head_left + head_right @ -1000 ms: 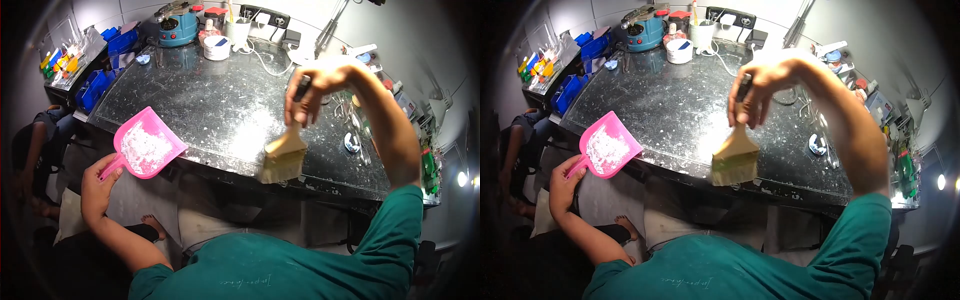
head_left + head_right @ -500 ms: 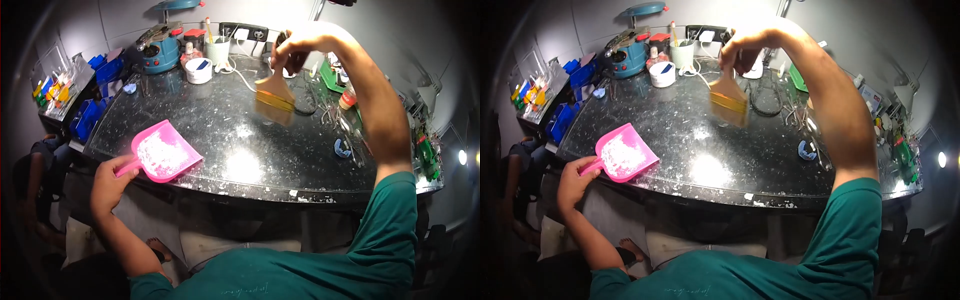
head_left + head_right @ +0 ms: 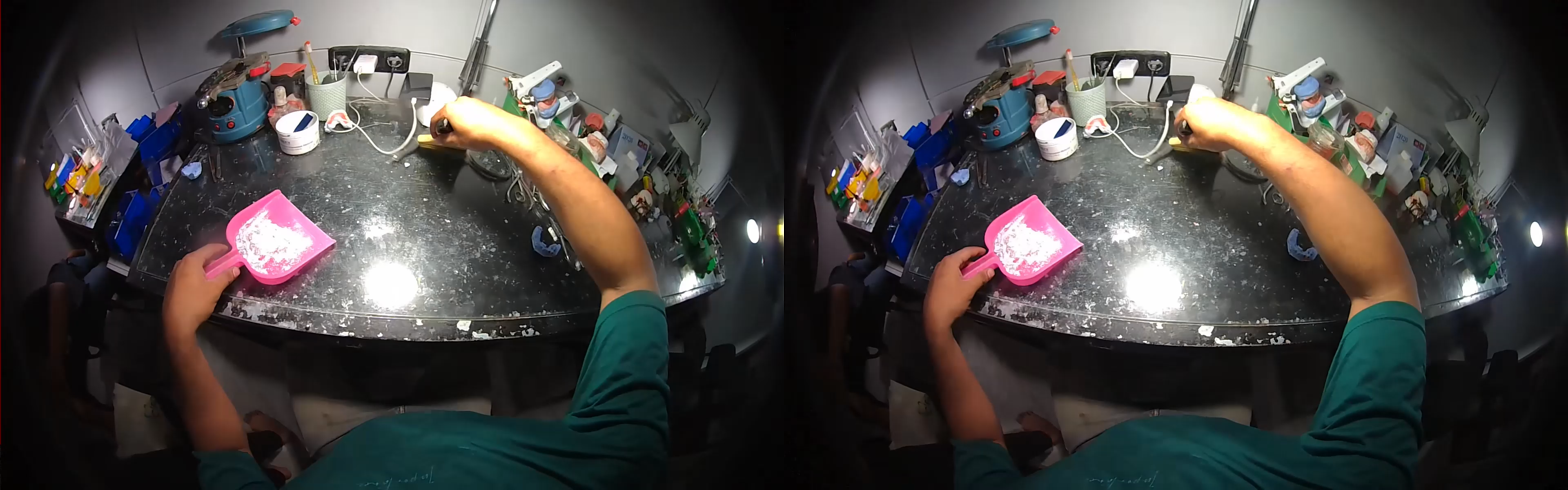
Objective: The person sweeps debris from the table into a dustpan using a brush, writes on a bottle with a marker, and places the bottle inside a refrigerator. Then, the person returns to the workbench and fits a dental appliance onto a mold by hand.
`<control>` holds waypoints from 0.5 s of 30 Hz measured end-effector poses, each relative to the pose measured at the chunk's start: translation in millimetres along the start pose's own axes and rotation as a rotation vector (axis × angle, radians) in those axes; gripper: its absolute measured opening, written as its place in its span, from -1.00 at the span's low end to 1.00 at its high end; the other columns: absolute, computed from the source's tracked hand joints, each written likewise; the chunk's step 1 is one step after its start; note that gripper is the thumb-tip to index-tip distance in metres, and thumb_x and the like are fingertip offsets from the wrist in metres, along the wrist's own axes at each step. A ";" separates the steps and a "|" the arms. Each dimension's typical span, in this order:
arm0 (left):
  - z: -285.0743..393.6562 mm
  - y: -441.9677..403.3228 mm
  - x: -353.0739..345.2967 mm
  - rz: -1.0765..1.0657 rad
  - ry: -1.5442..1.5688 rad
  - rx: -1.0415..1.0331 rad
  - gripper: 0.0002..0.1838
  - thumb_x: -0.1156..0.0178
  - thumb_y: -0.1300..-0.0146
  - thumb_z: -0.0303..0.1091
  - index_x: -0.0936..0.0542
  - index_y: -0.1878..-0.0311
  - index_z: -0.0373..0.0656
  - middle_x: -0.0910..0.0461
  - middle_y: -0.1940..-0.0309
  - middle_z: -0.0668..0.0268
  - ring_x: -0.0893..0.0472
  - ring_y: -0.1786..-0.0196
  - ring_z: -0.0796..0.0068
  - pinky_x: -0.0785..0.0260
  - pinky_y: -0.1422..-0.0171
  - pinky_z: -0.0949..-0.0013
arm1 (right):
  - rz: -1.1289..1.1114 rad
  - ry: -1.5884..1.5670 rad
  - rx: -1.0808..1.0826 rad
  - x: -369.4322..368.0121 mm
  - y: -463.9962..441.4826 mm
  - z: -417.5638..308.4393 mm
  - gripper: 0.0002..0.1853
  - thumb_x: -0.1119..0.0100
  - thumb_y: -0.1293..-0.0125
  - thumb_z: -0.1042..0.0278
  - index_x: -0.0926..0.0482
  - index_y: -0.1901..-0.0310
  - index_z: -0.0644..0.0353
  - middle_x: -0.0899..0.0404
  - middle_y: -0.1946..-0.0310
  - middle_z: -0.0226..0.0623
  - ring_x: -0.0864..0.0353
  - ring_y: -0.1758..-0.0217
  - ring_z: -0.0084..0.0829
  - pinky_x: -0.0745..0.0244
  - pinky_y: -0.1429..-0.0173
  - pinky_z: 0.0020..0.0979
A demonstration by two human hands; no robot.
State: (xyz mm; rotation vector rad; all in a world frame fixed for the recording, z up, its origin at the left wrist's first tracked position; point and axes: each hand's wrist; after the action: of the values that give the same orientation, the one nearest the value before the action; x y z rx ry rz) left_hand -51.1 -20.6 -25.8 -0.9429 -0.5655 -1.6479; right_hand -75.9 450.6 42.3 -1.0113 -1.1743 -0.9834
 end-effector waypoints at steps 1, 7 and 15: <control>3.6 0.2 0.7 0.016 -0.062 -0.013 -0.50 -0.43 -0.06 -0.21 -0.62 -0.05 -0.25 -0.66 0.11 0.05 -0.61 0.01 0.08 -0.43 -0.11 0.20 | -0.006 -0.014 -0.001 -3.3 -0.5 5.5 -0.81 -0.28 -0.19 0.30 -0.68 0.16 0.10 -0.70 0.29 -0.13 -0.71 0.20 -0.12 -0.58 0.07 -0.21; 33.3 -14.2 5.1 0.144 -0.308 -0.151 -0.38 -0.48 0.03 -0.14 -0.58 -0.10 -0.25 -0.55 -0.04 0.11 -0.45 -0.17 0.09 -0.29 -0.28 0.16 | 0.019 -0.014 -0.062 -8.6 13.4 24.8 -0.80 -0.27 -0.22 0.27 -0.68 0.15 0.09 -0.71 0.28 -0.17 -0.70 0.16 -0.14 -0.58 0.02 -0.22; 98.2 -42.5 -30.0 0.016 -0.360 -0.518 -0.44 -0.45 0.05 -0.26 -0.60 -0.07 -0.22 -0.54 -0.01 0.14 -0.45 -0.16 0.12 -0.26 -0.32 0.22 | -0.051 -0.190 -0.226 49.2 27.2 10.4 -0.62 -0.24 -0.24 0.03 -0.66 0.11 0.19 -0.69 0.39 -0.07 -0.71 0.30 -0.17 -0.57 0.15 -0.19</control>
State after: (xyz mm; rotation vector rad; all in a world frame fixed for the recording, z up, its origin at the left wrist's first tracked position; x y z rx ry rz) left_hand -60.5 84.1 10.0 -1.6395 -0.3663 -1.6506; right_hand -46.4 463.9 89.3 -1.2818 -1.2691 -1.0968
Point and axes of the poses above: each hand's wrist, its own y-axis away from the middle knuckle, its own x-axis out of the back of the hand, z = x × y
